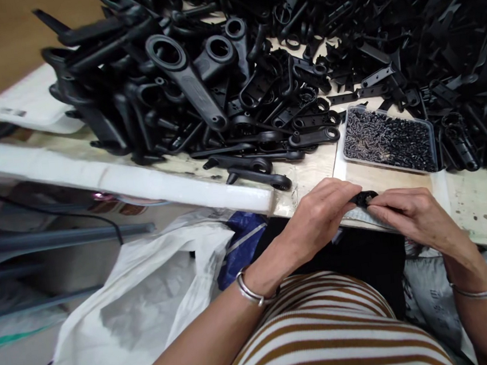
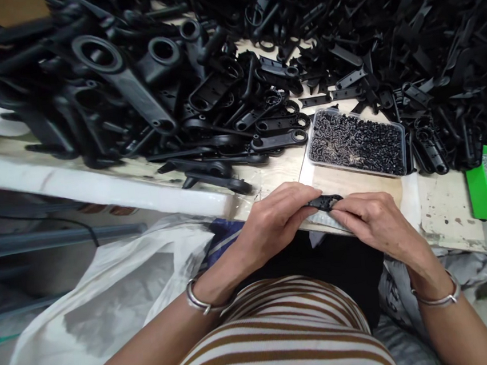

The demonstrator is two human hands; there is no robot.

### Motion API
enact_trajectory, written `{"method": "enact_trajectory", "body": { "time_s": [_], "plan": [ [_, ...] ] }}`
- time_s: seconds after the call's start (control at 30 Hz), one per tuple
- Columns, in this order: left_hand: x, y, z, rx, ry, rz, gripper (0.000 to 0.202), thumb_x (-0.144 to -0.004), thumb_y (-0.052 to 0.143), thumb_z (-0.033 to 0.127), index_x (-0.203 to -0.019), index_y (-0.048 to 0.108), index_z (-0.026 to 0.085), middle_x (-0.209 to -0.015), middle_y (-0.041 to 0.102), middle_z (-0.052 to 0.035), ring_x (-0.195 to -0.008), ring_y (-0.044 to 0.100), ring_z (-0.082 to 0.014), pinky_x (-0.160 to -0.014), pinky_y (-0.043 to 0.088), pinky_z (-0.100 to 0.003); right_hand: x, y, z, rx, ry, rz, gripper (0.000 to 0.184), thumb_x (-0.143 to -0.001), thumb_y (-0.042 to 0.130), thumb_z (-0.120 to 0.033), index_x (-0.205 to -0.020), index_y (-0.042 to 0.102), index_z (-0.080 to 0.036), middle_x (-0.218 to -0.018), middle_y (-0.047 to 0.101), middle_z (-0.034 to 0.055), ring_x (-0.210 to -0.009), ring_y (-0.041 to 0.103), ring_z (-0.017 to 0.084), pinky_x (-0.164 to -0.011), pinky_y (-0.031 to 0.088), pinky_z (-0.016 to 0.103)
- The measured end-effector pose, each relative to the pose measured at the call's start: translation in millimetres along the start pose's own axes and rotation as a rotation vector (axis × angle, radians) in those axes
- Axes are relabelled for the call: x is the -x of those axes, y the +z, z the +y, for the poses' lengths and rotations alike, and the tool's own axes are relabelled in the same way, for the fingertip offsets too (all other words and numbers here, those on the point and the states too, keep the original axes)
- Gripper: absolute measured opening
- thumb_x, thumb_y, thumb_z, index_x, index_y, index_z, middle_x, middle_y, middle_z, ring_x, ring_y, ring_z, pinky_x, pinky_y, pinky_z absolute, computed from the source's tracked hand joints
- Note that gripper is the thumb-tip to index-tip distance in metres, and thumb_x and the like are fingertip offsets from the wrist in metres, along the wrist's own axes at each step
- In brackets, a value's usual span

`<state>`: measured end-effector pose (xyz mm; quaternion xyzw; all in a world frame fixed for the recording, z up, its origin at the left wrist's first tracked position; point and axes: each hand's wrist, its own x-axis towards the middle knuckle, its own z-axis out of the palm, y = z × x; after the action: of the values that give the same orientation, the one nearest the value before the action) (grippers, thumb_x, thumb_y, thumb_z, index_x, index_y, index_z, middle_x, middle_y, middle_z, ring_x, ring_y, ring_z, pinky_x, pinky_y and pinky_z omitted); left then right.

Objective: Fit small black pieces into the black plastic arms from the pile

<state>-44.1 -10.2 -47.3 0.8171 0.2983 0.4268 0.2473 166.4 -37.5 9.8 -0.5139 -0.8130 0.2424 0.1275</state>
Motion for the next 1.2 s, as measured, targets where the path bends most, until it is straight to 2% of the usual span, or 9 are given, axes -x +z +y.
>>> {"method": "enact_trajectory", "body": {
  "time_s": [0.17, 0.37, 0.53, 0.67, 0.77, 0.97, 1.2],
  "plan": [
    [-0.3, -0.1, 0.8, 0.004, 0.002, 0.004, 0.018, -0.091, 0.059, 0.011, -0.109, 0.058, 0.015, -0.095, 0.070, -0.0065, -0.092, 0.064, -0.0158, -0.083, 0.054, -0.029, 0.9, 2.6, -1.9, -0.023, 0.019, 0.025, 0.022, -0.095, 0.053, -0.028, -0.088, 0.073, -0.019, -0.086, 0.076, 0.0053, -0.075, 0.071, 0.017, -0.069, 0.051, 0.025],
    [0.2, -0.2, 1.3, -0.004, 0.002, 0.002, 0.018, -0.091, 0.058, 0.012, -0.109, 0.058, 0.016, -0.095, 0.070, -0.0061, -0.092, 0.064, -0.0158, -0.083, 0.055, -0.029, 1.3, 4.4, -2.3, -0.043, 0.058, 0.072, 0.020, -0.092, 0.056, -0.028, -0.094, 0.074, -0.019, -0.092, 0.077, 0.0062, -0.077, 0.072, 0.018, -0.070, 0.053, 0.025],
    [0.6, 1.5, 0.8, -0.005, 0.001, 0.014, 0.018, -0.091, 0.059, 0.011, -0.108, 0.058, 0.015, -0.095, 0.070, -0.0061, -0.092, 0.064, -0.0154, -0.082, 0.055, -0.029, -1.8, 1.4, -3.4, -0.064, 0.049, 0.019, 0.020, -0.090, 0.056, -0.023, -0.083, 0.074, -0.018, -0.083, 0.076, 0.0052, -0.069, 0.068, 0.016, -0.064, 0.050, 0.025],
    [0.6, 2.1, 1.5, -0.002, -0.011, 0.026, 0.016, -0.091, 0.059, 0.012, -0.107, 0.059, 0.016, -0.094, 0.070, -0.0057, -0.090, 0.065, -0.0152, -0.081, 0.055, -0.028, -4.5, -0.5, -4.1, -0.086, 0.053, -0.003, 0.020, -0.088, 0.055, -0.018, -0.076, 0.071, -0.016, -0.069, 0.070, 0.0022, -0.058, 0.058, 0.011, -0.057, 0.043, 0.023],
    [0.6, 2.1, 2.0, 0.007, -0.019, 0.034, 0.015, -0.092, 0.058, 0.012, -0.107, 0.059, 0.017, -0.094, 0.070, -0.0052, -0.090, 0.065, -0.0152, -0.081, 0.055, -0.029, -4.7, -1.2, -3.7, -0.093, 0.051, -0.026, 0.021, -0.088, 0.054, -0.019, -0.074, 0.070, -0.016, -0.065, 0.067, 0.0016, -0.056, 0.054, 0.010, -0.054, 0.040, 0.022],
    [-0.1, 2.5, 1.2, -0.002, -0.018, 0.022, 0.015, -0.091, 0.058, 0.012, -0.106, 0.059, 0.016, -0.093, 0.070, -0.0055, -0.089, 0.065, -0.0155, -0.080, 0.055, -0.029, -1.3, 0.0, -0.9, -0.110, 0.135, -0.017, 0.021, -0.089, 0.056, -0.024, -0.076, 0.071, -0.016, -0.070, 0.070, 0.0022, -0.059, 0.058, 0.012, -0.057, 0.042, 0.023],
    [-0.2, 1.2, 0.8, 0.001, -0.012, 0.013, 0.016, -0.092, 0.058, 0.013, -0.108, 0.058, 0.017, -0.095, 0.071, -0.0056, -0.090, 0.065, -0.0155, -0.081, 0.055, -0.029, 1.5, 4.2, 0.2, -0.097, 0.104, 0.016, 0.021, -0.093, 0.055, -0.029, -0.083, 0.069, -0.018, -0.074, 0.071, 0.0032, -0.063, 0.061, 0.013, -0.061, 0.044, 0.024]
  ]
}}
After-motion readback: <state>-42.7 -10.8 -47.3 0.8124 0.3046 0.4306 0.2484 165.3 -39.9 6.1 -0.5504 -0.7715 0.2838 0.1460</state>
